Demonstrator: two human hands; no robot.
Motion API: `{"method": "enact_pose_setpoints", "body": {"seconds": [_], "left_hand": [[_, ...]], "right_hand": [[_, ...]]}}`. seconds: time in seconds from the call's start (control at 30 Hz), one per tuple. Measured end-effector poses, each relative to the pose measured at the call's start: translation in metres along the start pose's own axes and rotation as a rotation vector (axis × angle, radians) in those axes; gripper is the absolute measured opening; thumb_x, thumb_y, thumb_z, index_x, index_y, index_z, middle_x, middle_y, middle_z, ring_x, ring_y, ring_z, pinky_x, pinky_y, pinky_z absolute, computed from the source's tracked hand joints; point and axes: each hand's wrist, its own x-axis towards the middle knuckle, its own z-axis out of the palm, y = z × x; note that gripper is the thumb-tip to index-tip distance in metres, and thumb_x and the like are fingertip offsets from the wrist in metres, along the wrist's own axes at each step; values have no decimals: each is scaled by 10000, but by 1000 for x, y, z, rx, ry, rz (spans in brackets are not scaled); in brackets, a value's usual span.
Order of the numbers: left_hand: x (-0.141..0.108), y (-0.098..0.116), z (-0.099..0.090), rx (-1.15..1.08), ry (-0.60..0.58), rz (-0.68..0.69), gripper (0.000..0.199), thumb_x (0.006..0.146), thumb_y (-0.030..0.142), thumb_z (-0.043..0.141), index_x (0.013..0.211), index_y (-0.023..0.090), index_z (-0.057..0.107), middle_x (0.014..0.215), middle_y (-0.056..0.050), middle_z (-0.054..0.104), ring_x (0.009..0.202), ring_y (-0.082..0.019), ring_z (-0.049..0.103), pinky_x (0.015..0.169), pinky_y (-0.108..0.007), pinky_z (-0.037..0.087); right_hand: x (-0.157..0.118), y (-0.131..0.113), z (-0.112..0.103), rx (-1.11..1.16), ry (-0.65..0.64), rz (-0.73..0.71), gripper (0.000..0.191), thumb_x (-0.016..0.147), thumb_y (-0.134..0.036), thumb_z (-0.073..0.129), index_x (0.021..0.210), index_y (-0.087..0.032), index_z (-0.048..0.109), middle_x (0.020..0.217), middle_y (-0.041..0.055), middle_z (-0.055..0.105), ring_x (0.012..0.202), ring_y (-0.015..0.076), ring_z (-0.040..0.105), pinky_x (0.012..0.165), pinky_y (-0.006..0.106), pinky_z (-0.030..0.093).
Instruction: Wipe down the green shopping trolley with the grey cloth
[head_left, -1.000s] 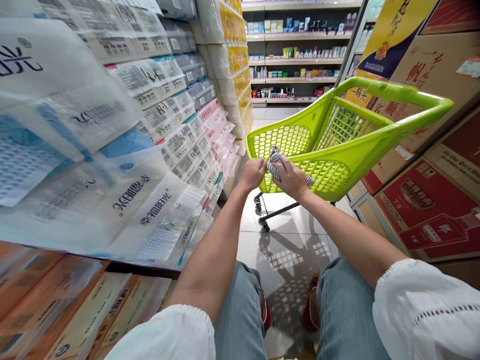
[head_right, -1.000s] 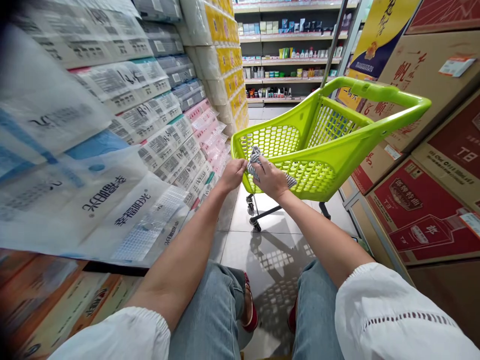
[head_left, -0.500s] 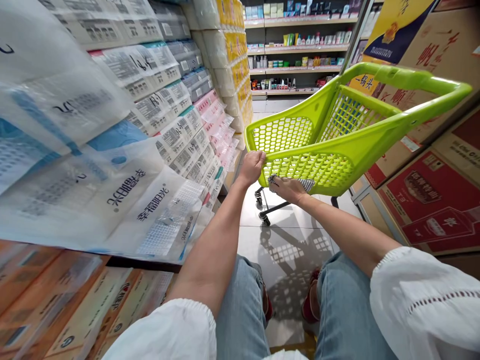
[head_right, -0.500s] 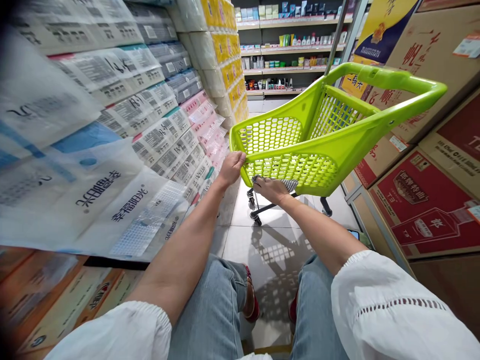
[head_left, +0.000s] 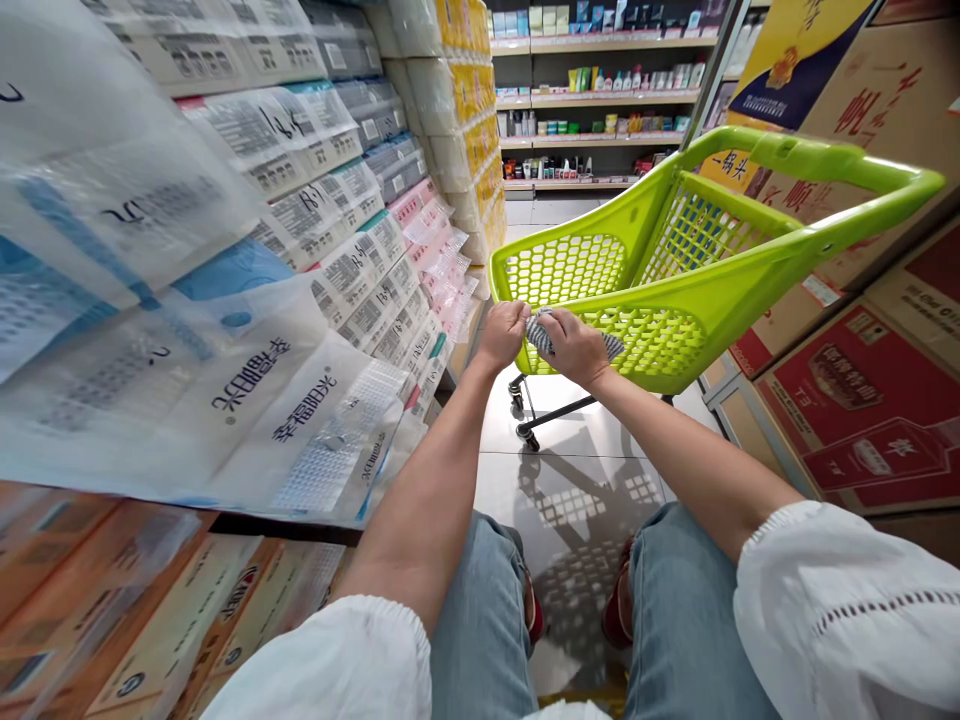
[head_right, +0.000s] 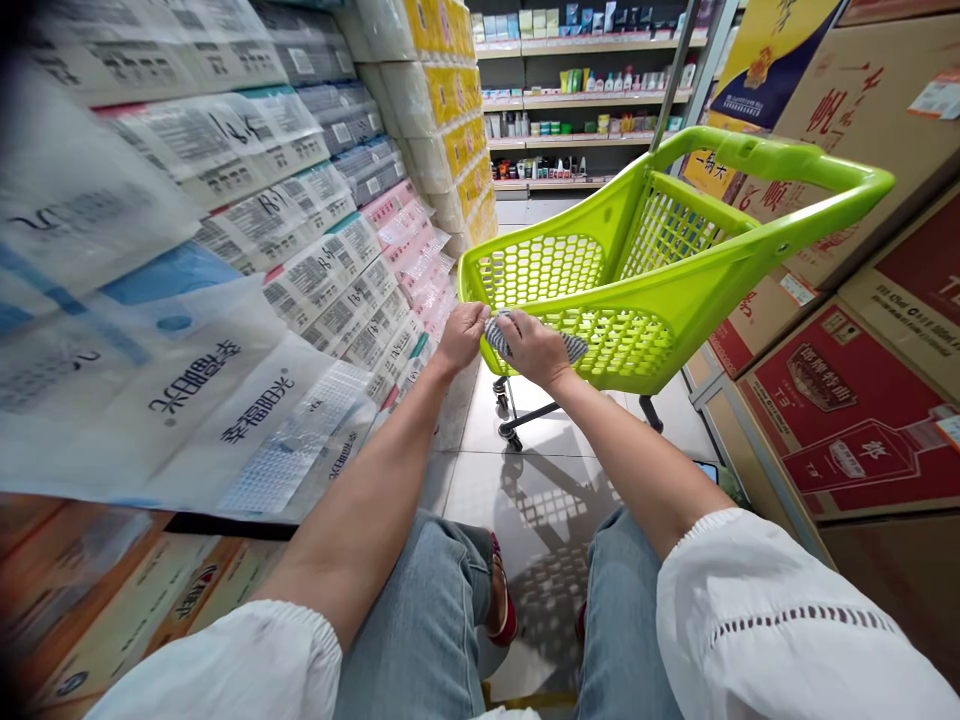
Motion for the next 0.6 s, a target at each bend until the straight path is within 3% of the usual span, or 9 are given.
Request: {"method": "enact_pose_setpoints", "body": {"seconds": [0.17,0.23,0.33,0.5,0.6], "left_hand": [[0,1,0,34,11,1,354,961,361,314,648,213,385,726,-32,547,749,-179,501,739,-326,372],[-1,2,0,53,13,0,355,964,367,310,655,213,395,730,-34,550,752,-180,501,738,-327,370],[-1,2,0,76,18,-3,357,965,363,309,653,213,393,736,-38,558,761,-181,504,737,-326,367],[0,2,1,86,21,7,342,963,350,312,661,214,398,748,-40,566,777,-183,511,742,-322,369],[0,2,1,82,28,4,341,964,350,305,665,215,400,751,-41,569,779,-184,512,741,-321,368]], "right_hand": [[-26,-9,26,-27,-235,-115,390,963,-307,285,1263,-217,518,1161,117,579,892,192,549,664,277,364],[-33,-11,31,-43,-274,-148,390,969,-265,255,1248,-237,526,1153,104,583,881,188,549,643,276,348],[-29,-8,25,-59,-241,-144,393,976,-267,235,1239,-255,528,1153,90,583,859,179,547,634,271,332],[0,2,-7,-65,-44,-52,398,967,-355,306,1301,-229,485,1228,110,540,939,187,525,687,253,342],[8,4,-13,-64,22,-15,421,951,-395,349,1314,-224,475,1257,114,519,987,200,512,713,252,354]]}}
